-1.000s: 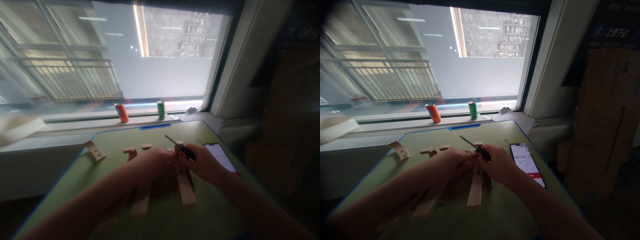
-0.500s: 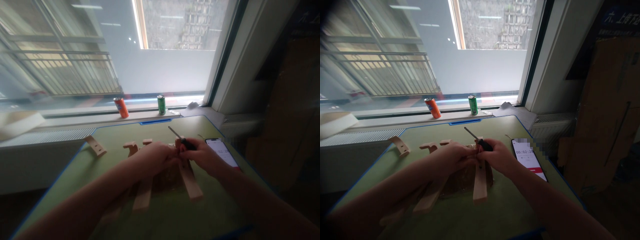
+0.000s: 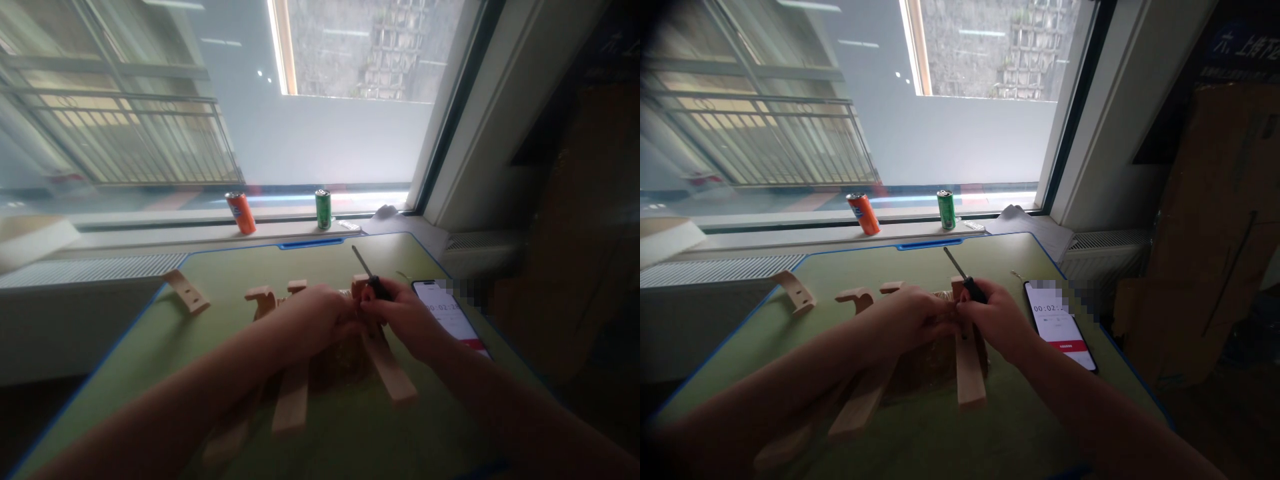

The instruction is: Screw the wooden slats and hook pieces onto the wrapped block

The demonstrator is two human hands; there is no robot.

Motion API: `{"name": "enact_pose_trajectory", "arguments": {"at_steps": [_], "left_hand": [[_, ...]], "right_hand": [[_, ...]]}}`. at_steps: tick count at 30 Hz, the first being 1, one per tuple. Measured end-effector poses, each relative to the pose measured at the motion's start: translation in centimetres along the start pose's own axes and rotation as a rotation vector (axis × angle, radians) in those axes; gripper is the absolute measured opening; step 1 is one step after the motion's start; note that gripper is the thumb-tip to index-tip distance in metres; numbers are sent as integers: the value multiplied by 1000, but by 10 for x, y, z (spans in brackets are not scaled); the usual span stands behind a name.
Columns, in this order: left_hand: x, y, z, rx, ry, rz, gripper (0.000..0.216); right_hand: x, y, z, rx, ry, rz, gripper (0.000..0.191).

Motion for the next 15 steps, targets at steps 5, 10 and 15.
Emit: {"name": "enact_pose_trajectory", "arguments": {"at_steps": [5, 10, 15], "left_hand": [[0, 0, -1, 25, 15, 12, 29], [-1, 0, 1, 58, 41, 12, 27], [5, 3, -3, 76, 93, 43, 23]], "right_hand": [[-1, 4, 2, -29, -18, 11, 7], [2, 5, 1, -27, -65, 45, 7], [-10, 11, -4, 34, 145, -96, 3]]}}
Point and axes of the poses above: each hand's wrist, its own y-axis away from the middle knuckle, its own z-axis out of the palm, x = y × z, the point moved 9 cm from there along -y, towards the middle knuckle, and after that the axes turned 6 degrees about z, right-handed, at the moved point
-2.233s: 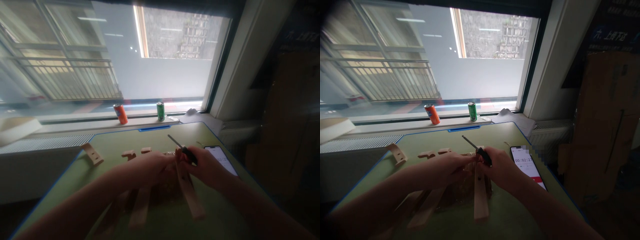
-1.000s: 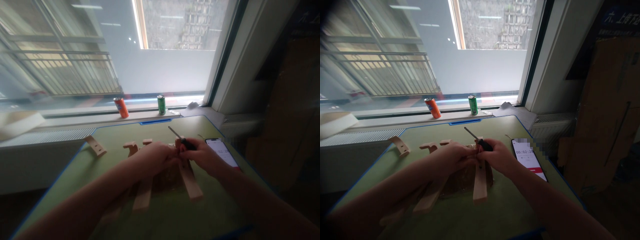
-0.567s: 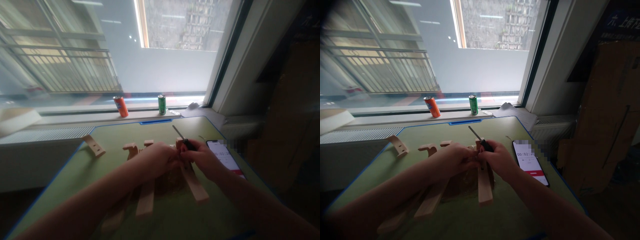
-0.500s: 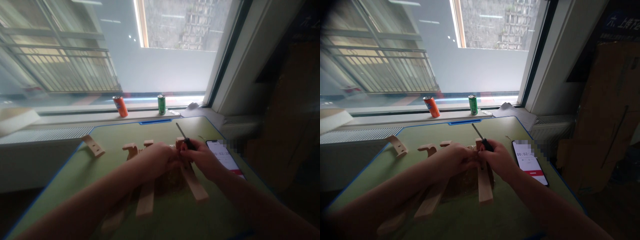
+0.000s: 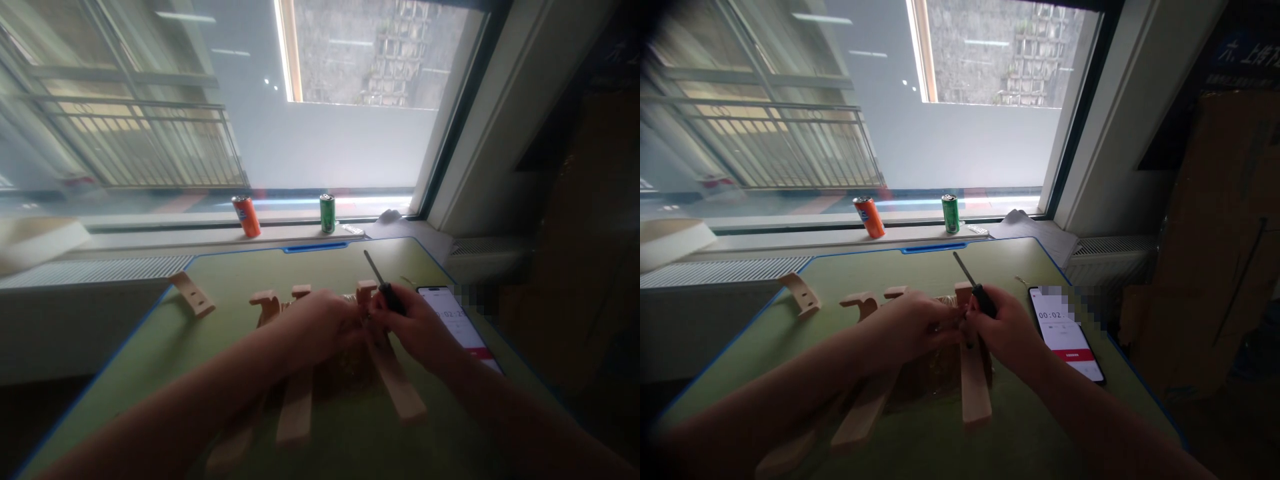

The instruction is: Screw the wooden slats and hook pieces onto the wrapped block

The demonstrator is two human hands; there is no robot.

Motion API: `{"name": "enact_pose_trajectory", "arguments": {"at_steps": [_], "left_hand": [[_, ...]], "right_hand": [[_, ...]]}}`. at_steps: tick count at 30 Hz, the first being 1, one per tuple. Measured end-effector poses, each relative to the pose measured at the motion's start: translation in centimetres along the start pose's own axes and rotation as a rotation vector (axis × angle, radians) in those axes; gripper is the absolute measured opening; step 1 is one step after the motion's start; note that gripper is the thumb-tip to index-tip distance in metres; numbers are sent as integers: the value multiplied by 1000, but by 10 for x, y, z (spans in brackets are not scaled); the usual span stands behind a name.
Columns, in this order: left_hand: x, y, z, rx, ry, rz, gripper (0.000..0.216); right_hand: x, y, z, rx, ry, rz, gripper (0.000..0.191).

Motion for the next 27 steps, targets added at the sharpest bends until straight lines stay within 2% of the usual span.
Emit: {"name": "enact_pose_trajectory", "arguments": {"at_steps": [4, 14, 19, 23, 27], "left_hand": [[9, 1, -6, -38, 26, 16, 21], [8, -4, -2, -44, 11, 35, 21], [0, -3, -3, -21, -45, -9, 36], [-3, -3, 1, 6, -78, -3, 29], [-8, -1, 2, 37, -115, -43, 36]], "right_hand": [[-13, 6, 3, -21, 198, -90, 5], [-14, 1, -5, 18, 353, -104, 8], [-10, -4, -16, 79, 345, -65, 11], [-3, -7, -18, 84, 279, -11, 12], [5, -6, -22, 138, 155, 54, 10]]}}
Point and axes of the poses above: each hand's wrist, its own y-axis away from the middle knuckle, its own z-axis out of the palm, x = y × z, the point moved 9 cm from there along -y, towards the middle knuckle, and after that the axes turned 6 degrees about z, right-handed, at the moved point
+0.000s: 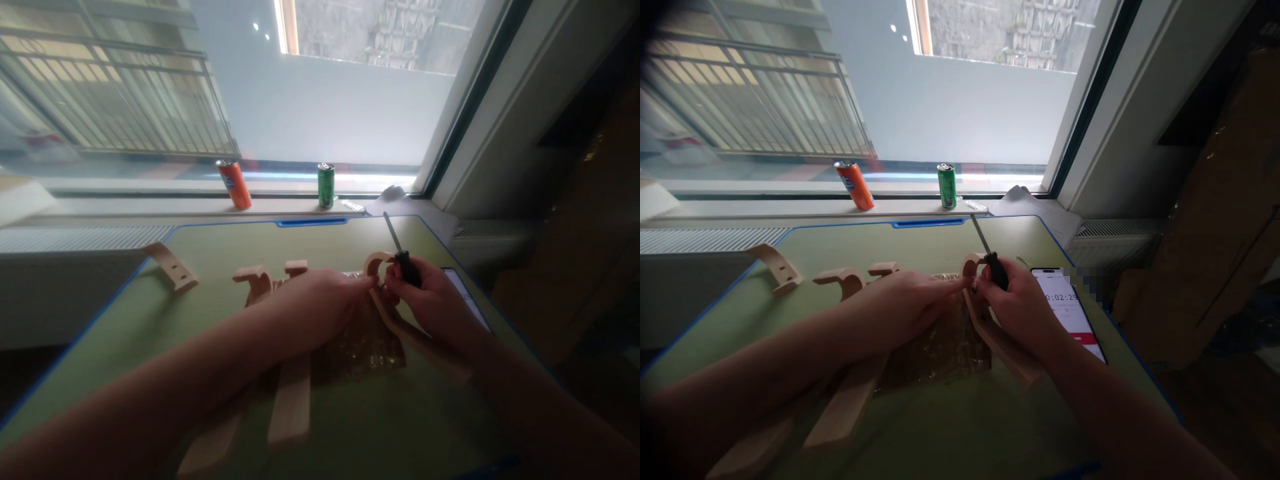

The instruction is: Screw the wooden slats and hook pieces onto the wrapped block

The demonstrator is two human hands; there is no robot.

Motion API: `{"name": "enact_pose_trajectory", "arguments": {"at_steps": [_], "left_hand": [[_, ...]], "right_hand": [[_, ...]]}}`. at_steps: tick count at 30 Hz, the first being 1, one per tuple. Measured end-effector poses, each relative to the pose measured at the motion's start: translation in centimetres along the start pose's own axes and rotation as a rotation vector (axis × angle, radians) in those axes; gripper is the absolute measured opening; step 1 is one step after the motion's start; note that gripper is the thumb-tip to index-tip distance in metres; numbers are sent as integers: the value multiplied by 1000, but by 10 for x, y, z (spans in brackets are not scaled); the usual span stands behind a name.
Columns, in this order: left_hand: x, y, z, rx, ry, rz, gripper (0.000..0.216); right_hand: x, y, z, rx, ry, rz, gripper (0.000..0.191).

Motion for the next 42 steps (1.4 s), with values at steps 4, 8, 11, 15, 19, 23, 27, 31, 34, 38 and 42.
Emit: {"name": "enact_pose_trajectory", "arguments": {"at_steps": [4, 8, 11, 15, 19, 23, 27, 31, 34, 38, 42], "left_hand": [[0, 0, 0, 5, -34, 12, 47], [-1, 0, 1, -19, -45, -11, 50], [1, -1, -1, -26, -52, -16, 47], [0, -1, -1, -29, -106, -51, 50], [-1, -2, 0, -9, -193, -76, 54], [-2, -1, 1, 1, -218, -66, 59], [-1, 0, 0, 26, -148, -19, 56], [0, 0, -2, 35, -94, 24, 42], [0, -2, -2, 14, -74, 9, 35], [1, -5, 0, -59, -73, -15, 29], [-1, -6, 1, -79, -69, -34, 27]], "right_hand": [[10, -1, 0, 14, -154, 48, 11], [18, -4, -1, 10, -251, 70, 14], [22, -6, 0, 7, -307, 87, 14], [29, -8, -1, 30, -373, 157, 18], [34, -9, 2, 21, -476, 264, 19], [33, -7, 3, 32, -508, 286, 19], [18, -3, 4, 16, -334, 149, 19], [-3, 3, 3, 39, -31, 0, 22], [-11, 4, 6, 4, 97, -31, 19], [-10, 5, 9, -58, 71, 18, 19], [-11, 6, 6, -37, 131, 37, 21]]}}
Point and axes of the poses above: each hand's wrist, its own y-axis away from the middle knuckle, its own z-axis out of the palm, x = y × z, the point moved 9 cm from there along -y, towards the middle knuckle, and after that the axes turned 6 degrees about z, right-handed, at the moved point
